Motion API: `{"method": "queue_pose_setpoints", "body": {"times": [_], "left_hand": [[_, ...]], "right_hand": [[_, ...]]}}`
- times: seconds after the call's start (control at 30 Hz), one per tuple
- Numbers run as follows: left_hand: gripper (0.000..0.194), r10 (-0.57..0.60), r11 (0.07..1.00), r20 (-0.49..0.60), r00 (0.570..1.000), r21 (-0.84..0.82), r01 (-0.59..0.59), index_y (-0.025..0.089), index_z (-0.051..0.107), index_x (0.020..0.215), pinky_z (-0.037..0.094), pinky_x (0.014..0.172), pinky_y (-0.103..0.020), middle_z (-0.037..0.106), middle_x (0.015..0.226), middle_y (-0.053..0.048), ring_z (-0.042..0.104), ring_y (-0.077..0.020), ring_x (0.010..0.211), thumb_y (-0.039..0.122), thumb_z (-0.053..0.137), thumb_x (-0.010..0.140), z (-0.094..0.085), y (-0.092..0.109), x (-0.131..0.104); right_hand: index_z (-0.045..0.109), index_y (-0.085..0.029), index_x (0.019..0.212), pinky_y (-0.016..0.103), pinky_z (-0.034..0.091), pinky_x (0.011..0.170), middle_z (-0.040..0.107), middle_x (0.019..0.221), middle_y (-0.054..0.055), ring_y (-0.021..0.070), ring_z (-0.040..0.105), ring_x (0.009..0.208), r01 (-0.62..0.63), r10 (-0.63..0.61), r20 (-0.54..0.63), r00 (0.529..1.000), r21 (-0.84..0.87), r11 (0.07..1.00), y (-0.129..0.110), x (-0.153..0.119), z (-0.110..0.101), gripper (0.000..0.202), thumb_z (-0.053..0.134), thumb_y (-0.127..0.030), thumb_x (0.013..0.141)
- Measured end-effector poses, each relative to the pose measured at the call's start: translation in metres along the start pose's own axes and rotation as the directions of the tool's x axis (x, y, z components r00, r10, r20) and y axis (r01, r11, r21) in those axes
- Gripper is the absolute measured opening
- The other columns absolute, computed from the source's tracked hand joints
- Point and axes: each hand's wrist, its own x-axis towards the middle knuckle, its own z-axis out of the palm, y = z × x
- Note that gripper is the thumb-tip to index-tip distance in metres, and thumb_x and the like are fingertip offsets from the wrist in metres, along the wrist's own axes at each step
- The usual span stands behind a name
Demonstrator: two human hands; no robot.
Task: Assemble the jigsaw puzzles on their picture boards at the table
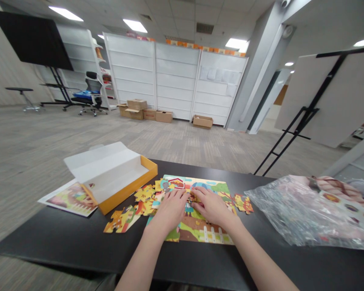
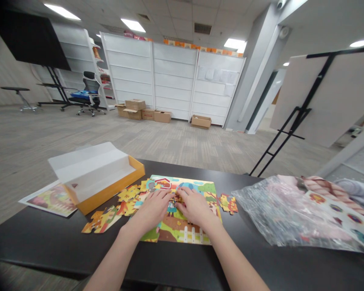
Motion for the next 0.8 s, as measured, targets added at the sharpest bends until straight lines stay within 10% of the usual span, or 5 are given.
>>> {"method": "queue_pose_setpoints", "body": {"times": [0.8], "left_hand": [[0.047, -0.019, 0.994, -0.007, 1.000, 0.110, 0.020, 0.017, 0.051, 0.139, 0.040, 0.108, -0.046, 0.057, 0.143, -0.009, 0.049, -0.0286, 0.130, 0.016, 0.045, 0.092, 0.0067, 0.0095, 0.0062]], "right_hand": [[0.058, -0.019, 0.135, 0.044, 0.043, 0.108, 0.057, 0.143, 0.011, 0.0274, 0.055, 0.126, 0.007, -0.009, 0.029, 1.000, 0.060, 0.998, 0.0018, 0.0032, -0.0003, 0.044, 0.058, -0.036, 0.094]]}}
